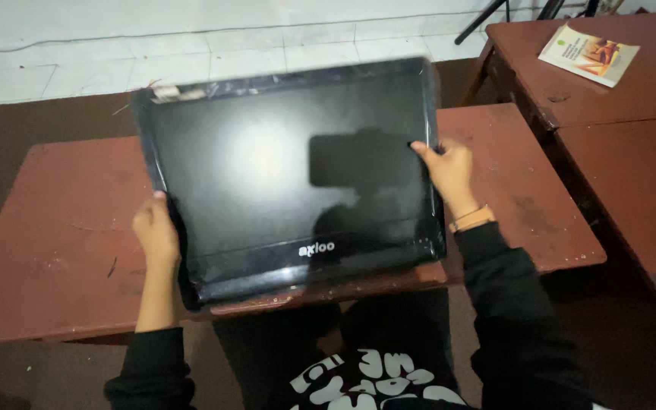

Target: The person uses a screwdriver to remove several screws from the back panel of a monitor, then turns the device over to work on the bottom edge.

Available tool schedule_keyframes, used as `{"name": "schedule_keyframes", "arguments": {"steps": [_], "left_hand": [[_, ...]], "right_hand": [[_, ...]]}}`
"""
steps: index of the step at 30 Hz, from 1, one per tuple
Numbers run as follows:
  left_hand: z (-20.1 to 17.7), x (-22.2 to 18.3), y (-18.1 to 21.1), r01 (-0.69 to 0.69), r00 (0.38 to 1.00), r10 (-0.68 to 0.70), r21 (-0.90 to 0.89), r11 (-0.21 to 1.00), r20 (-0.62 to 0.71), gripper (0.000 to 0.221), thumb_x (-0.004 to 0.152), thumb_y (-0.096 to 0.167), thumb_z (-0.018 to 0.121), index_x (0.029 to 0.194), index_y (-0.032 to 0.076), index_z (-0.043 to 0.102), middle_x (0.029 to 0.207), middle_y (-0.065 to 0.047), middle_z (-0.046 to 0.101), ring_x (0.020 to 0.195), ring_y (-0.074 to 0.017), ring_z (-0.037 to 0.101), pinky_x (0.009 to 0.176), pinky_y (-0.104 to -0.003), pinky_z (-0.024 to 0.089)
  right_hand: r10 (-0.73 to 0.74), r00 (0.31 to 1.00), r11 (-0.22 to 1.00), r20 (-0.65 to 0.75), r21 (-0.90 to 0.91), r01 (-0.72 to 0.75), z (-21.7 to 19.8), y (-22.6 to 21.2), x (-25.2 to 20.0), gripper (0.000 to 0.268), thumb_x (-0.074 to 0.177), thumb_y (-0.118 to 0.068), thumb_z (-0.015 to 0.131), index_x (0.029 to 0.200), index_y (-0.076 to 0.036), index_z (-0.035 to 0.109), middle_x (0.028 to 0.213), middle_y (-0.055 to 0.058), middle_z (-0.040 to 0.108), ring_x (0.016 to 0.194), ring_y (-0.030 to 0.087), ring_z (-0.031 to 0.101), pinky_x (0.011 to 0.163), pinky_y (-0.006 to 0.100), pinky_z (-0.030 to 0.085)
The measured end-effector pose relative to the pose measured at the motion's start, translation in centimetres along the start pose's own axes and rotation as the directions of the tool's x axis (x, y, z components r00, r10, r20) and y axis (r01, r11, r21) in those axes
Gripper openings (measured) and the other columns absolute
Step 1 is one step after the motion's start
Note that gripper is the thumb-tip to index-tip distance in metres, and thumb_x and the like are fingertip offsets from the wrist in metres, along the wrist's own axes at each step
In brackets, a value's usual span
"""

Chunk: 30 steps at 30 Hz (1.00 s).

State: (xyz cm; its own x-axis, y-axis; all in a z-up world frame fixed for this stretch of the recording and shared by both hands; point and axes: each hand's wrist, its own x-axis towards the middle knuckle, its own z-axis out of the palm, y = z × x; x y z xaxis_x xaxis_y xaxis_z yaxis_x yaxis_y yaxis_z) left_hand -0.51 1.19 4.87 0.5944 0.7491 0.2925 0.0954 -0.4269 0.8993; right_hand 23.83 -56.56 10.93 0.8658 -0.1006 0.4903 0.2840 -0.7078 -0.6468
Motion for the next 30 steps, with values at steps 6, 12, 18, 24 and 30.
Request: {"name": "schedule_keyframes", "arguments": {"steps": [6, 12, 18, 24, 30], "left_hand": [[0.2, 3.3, 2.0, -0.309, 0.933, 0.290, -0.064, 0.949, -0.215, 0.041, 0.119, 0.021, 0.052, 0.079, 0.009, 0.056, 0.073, -0.008, 0.052, 0.074, -0.0210, 0.045, 0.076, -0.037, 0.041], [3.0, 4.1, -2.6, -0.412, 0.836, 0.228, -0.296, 0.861, -0.499, 0.043, 0.119, 0.027, 0.035, 0.141, -0.008, 0.047, 0.142, -0.035, 0.040, 0.128, -0.0397, 0.045, 0.119, -0.047, 0.025], [3.0, -1.8, 3.2, -0.332, 0.893, 0.181, -0.332, 0.883, -0.411, 0.045, 0.109, 0.023, 0.042, 0.146, -0.003, 0.042, 0.141, -0.034, 0.043, 0.127, -0.0390, 0.047, 0.117, -0.047, 0.029], [1.8, -6.2, 10.3, -0.239, 0.943, 0.131, -0.351, 0.905, -0.306, 0.059, 0.098, 0.019, 0.050, 0.153, 0.004, 0.035, 0.140, -0.034, 0.046, 0.126, -0.0382, 0.050, 0.115, -0.047, 0.034], [-2.2, -12.1, 16.5, -0.140, 0.979, 0.075, -0.355, 0.924, -0.191, 0.079, 0.086, 0.015, 0.058, 0.159, 0.010, 0.028, 0.139, -0.034, 0.049, 0.125, -0.0372, 0.053, 0.113, -0.046, 0.040]], "right_hand": [[-0.185, 0.979, 0.948, 0.090, 0.278, 0.154, -6.1, -2.7, 3.0, 0.040, 0.087, -0.035, 0.094, 0.099, -0.002, 0.076, 0.088, 0.017, 0.074, 0.089, 0.026, 0.070, 0.074, 0.040, 0.052], [-0.364, 0.931, 0.865, 0.014, 0.377, 0.332, -10.8, -7.5, -0.1, 0.035, 0.086, -0.025, 0.095, 0.100, -0.005, 0.070, 0.093, 0.014, 0.074, 0.092, 0.022, 0.069, 0.086, 0.039, 0.053], [-0.333, 0.942, 0.873, -0.046, 0.362, 0.326, -10.0, -5.4, -4.4, 0.032, 0.085, -0.015, 0.096, 0.081, -0.010, 0.064, 0.071, 0.007, 0.067, 0.070, 0.016, 0.060, 0.072, 0.027, 0.048], [-0.226, 0.974, 0.861, 0.004, 0.469, 0.198, -11.4, -7.0, -5.8, 0.024, 0.080, 0.002, 0.089, 0.078, -0.011, 0.069, 0.067, 0.000, 0.064, 0.066, 0.011, 0.055, 0.068, 0.023, 0.045], [-0.218, 0.974, 0.850, 0.054, 0.501, 0.163, -15.8, -9.0, -9.2, 0.024, 0.086, 0.011, 0.075, 0.080, -0.007, 0.061, 0.082, -0.004, 0.049, 0.078, 0.015, 0.050, 0.076, 0.027, 0.046]]}}
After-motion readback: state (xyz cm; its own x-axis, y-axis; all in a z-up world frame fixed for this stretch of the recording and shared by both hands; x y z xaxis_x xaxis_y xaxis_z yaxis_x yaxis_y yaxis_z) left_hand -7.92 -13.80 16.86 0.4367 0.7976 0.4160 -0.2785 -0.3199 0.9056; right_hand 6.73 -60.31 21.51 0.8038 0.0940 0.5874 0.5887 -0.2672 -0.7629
